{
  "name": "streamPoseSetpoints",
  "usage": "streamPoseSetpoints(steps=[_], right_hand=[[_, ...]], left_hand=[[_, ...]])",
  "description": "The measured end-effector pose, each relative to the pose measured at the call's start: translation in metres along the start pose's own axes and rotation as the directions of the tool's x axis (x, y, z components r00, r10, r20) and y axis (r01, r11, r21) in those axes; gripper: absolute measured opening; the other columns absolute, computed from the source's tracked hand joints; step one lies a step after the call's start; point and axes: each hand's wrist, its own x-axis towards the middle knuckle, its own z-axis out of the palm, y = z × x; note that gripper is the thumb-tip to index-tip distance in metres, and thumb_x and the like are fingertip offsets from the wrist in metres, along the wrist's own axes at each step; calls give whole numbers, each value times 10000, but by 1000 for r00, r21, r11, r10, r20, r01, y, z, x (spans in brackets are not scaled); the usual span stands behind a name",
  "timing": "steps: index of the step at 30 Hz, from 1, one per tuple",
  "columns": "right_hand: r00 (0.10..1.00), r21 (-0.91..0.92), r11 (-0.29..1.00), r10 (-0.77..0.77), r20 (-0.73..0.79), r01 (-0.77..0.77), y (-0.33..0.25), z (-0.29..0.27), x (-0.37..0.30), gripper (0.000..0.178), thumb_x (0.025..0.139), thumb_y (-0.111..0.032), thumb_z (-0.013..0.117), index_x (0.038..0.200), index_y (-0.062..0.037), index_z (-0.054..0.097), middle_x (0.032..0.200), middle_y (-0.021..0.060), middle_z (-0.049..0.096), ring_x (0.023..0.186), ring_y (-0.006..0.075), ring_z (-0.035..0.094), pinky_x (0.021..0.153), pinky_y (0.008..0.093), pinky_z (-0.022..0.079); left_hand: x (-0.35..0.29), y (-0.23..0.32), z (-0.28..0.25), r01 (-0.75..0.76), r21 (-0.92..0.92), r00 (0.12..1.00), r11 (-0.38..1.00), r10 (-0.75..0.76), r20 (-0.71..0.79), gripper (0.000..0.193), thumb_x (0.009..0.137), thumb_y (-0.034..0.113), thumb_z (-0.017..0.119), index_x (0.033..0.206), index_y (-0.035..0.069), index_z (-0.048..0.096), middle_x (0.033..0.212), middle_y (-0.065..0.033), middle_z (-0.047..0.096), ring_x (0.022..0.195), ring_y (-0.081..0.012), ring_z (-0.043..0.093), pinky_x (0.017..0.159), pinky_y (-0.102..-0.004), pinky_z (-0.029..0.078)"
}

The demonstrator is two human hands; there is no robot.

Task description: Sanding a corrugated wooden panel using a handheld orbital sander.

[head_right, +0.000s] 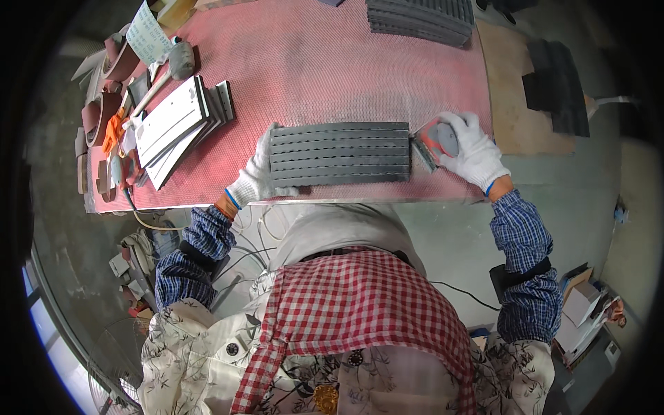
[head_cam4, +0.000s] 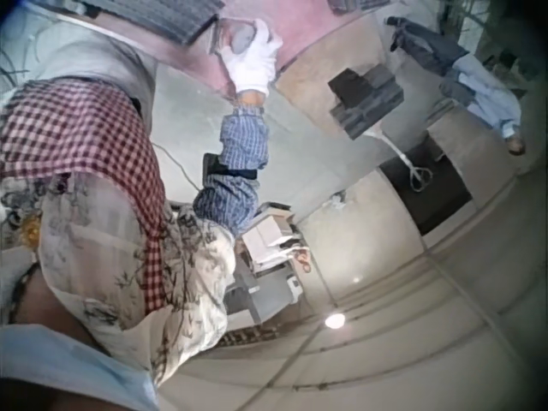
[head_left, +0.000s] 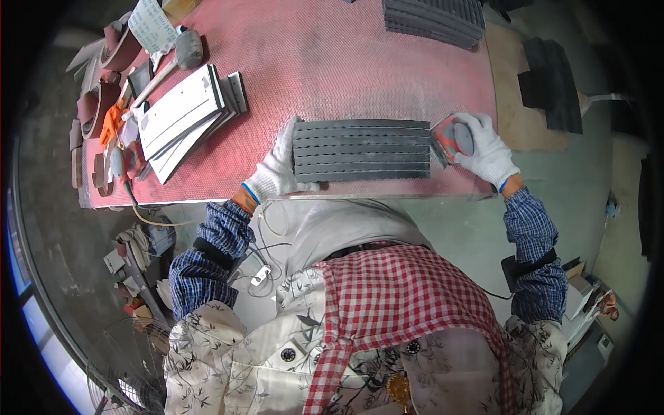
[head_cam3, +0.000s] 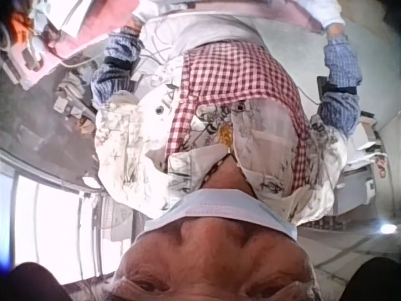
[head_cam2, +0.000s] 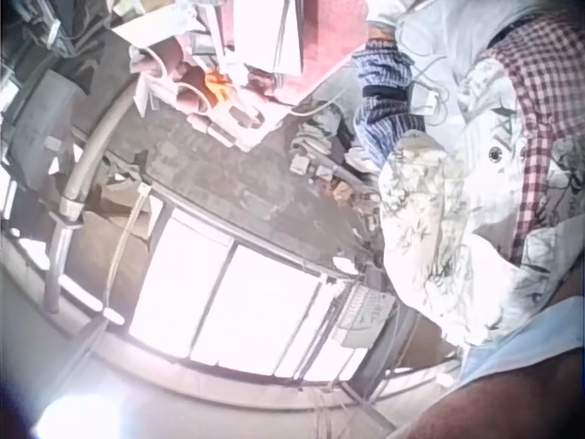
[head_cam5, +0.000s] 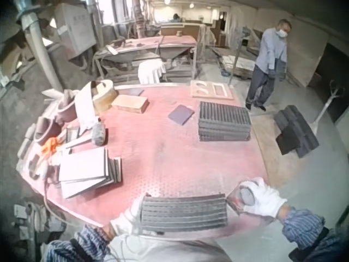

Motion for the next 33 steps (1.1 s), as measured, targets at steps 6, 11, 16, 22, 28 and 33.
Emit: streamPoseSetpoints(steps=[6,11,16,22,28,33], right_hand=[[923,150,954,292,-249,-261,28,23,-65,856,730,-297,853,1454,-142,425,1409,199,480,1217,413,605,1033,466,523],[792,235,868,496,-355,-438,-17,-7,-126,871,719,-272,868,1443,-79,424,1391,186,523,1222,380,612,1022,441,529],[739,313,894,442,-508,-320,-90,-32,-133,818,763,-316,853,1466,-89,501,1356,194,584,1220,332,626,1024,405,517],[765,197,894,446,-464,-402,-183,-17,-75,828,777,-389,802,1518,-205,483,1383,261,534,1181,434,640,1006,453,538],[818,222,940,335,-468,-258,-263,1,-49,764,801,-370,777,1498,-261,483,1343,247,526,1120,455,652,953,485,564],[862,198,943,325,-388,-267,-311,2,-37,764,801,-332,791,1500,-236,499,1360,259,504,1146,443,651,964,463,568]], left_hand=[[8,17,-11,29,2,997,1000,-29,66,1620,449,429,1047,1625,23,10,1551,-268,344,1447,-420,401,1198,-502,379],[8,15,-13,-24,-21,997,999,25,70,1619,443,439,1046,1625,23,20,1554,-275,343,1448,-435,392,1201,-487,369],[14,16,-14,-56,-130,996,990,65,68,1505,504,455,1024,1599,4,95,1558,-269,345,1450,-412,402,1199,-467,383],[20,28,-11,-10,-194,997,981,24,69,1383,552,359,993,1574,-20,141,1478,-282,399,1373,-407,482,1159,-423,434],[18,12,-3,-135,-205,991,969,134,-19,1390,534,340,985,1574,-19,136,1475,-292,387,1361,-438,473,1151,-453,434],[20,12,2,-225,-160,973,961,212,-93,1357,528,325,983,1558,-21,171,1452,-291,401,1335,-455,484,1137,-473,438]])
